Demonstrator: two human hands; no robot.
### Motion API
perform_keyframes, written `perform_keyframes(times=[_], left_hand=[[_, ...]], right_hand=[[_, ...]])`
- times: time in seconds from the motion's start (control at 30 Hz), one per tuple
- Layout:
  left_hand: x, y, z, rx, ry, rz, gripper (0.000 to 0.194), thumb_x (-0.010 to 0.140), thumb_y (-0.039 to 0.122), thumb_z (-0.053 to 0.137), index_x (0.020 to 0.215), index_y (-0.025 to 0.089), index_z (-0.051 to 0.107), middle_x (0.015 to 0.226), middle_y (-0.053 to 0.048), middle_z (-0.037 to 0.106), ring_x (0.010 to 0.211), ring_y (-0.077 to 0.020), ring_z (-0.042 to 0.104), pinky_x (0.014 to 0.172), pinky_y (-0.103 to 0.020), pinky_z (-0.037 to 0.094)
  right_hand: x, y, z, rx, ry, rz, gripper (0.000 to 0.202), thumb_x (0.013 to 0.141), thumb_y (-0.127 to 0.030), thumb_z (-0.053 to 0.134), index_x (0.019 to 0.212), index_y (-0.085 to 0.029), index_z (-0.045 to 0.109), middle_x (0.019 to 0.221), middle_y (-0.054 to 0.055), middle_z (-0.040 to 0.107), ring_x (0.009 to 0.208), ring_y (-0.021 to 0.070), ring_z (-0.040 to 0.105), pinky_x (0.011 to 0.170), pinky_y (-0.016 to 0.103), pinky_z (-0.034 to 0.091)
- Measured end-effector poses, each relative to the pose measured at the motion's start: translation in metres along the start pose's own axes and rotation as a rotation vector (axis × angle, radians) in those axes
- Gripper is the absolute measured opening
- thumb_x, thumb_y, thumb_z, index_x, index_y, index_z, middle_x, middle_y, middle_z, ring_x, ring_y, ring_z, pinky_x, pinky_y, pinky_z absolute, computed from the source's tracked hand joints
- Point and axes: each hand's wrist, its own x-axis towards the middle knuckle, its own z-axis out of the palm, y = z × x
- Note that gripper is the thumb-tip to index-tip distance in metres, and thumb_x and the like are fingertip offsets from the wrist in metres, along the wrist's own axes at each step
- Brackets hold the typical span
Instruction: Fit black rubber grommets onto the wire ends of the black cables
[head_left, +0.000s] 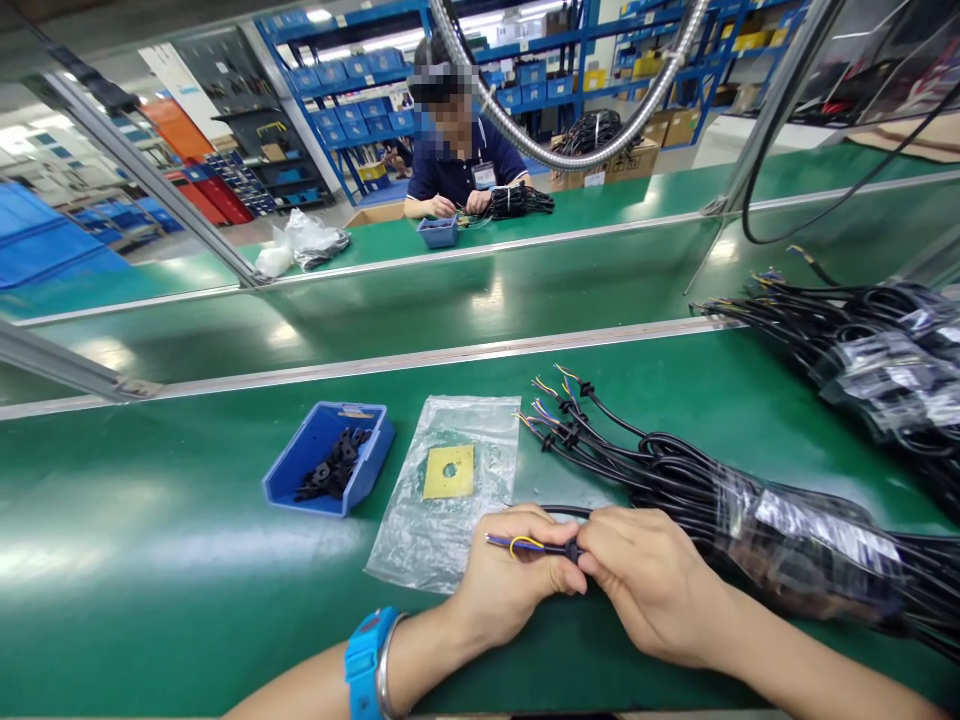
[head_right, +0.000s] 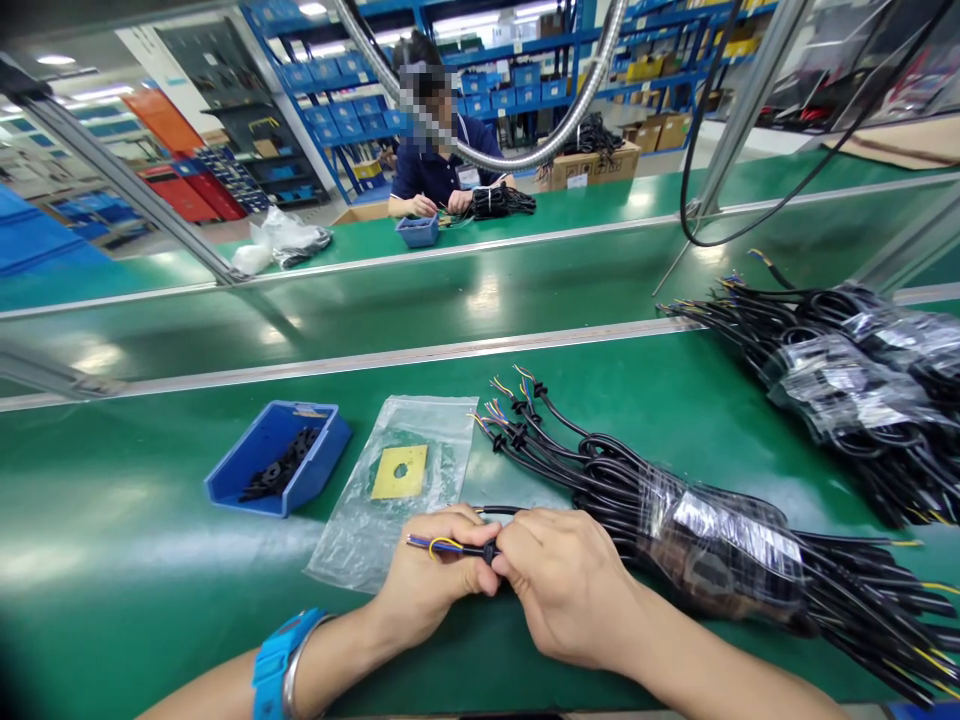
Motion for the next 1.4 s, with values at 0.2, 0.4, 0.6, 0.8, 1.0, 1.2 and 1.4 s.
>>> perform_keyframes(times=[0.2,0.4,0.6,0.8,1.0,1.2,1.4], left_hand=[[0.005,0.013,-0.009,0.119,-0.040,-0.066,0.031,0.052,0.013,0.086,0.081,0.021,0.078,0.072,-0.002,0.068,0.063,-0.0105,0.062,0.058,-0.019,0.050],[0.005,0.026,-0.027,0.139,-0.042,-0.215,0.030,0.063,0.026,0.082,0.089,0.014,0.074,0.077,-0.006,0.072,0.068,-0.0144,0.066,0.068,-0.025,0.054],[0.004,0.029,-0.034,-0.006,-0.109,-0.251,0.028,0.071,0.037,0.076,0.080,0.010,0.072,0.066,-0.006,0.069,0.061,-0.0132,0.066,0.061,-0.023,0.054],[0.005,0.024,-0.034,-0.059,-0.164,-0.243,0.043,0.059,0.029,0.085,0.096,0.014,0.068,0.083,-0.006,0.070,0.071,-0.0149,0.068,0.066,-0.023,0.056],[0.003,0.017,-0.021,0.064,-0.168,-0.118,0.030,0.061,0.018,0.083,0.090,0.018,0.074,0.086,-0.004,0.064,0.070,-0.0140,0.067,0.067,-0.024,0.055],[0.003,0.017,-0.018,0.158,-0.088,-0.099,0.018,0.067,0.021,0.079,0.082,0.014,0.074,0.072,-0.004,0.066,0.061,-0.0108,0.062,0.061,-0.022,0.052],[0.001,0.008,-0.016,-0.176,-0.093,-0.382,0.042,0.056,0.024,0.087,0.092,0.012,0.070,0.067,-0.003,0.070,0.054,-0.0112,0.063,0.056,-0.023,0.051]], right_hand=[[0.000,0.003,-0.001,-0.004,0.033,0.027,0.022,0.093,-0.010,0.036,0.075,-0.017,0.047,0.066,0.001,0.046,0.058,0.0137,0.038,0.054,0.027,0.030],[0.000,0.006,0.000,-0.066,0.082,0.012,0.013,0.093,-0.011,0.041,0.093,-0.014,0.053,0.069,0.003,0.050,0.060,0.0147,0.042,0.054,0.026,0.034],[0.002,0.005,-0.003,-0.065,0.040,0.015,0.013,0.093,-0.011,0.041,0.093,-0.014,0.054,0.069,0.002,0.050,0.059,0.0146,0.043,0.053,0.026,0.034],[0.003,0.006,-0.005,-0.056,0.047,-0.002,0.014,0.094,-0.013,0.041,0.096,-0.015,0.054,0.067,0.001,0.049,0.059,0.0136,0.042,0.054,0.026,0.034],[0.001,0.007,-0.005,-0.032,0.053,0.009,0.012,0.092,-0.014,0.043,0.097,-0.014,0.054,0.067,0.001,0.049,0.059,0.0142,0.043,0.054,0.026,0.034],[0.002,0.002,-0.009,0.052,0.067,0.044,0.013,0.089,-0.014,0.046,0.097,-0.016,0.055,0.076,0.004,0.057,0.063,0.0144,0.050,0.058,0.027,0.040],[-0.001,0.003,-0.009,0.074,0.066,0.034,0.013,0.087,-0.011,0.048,0.098,-0.014,0.055,0.075,0.004,0.056,0.063,0.0150,0.049,0.058,0.029,0.039]])
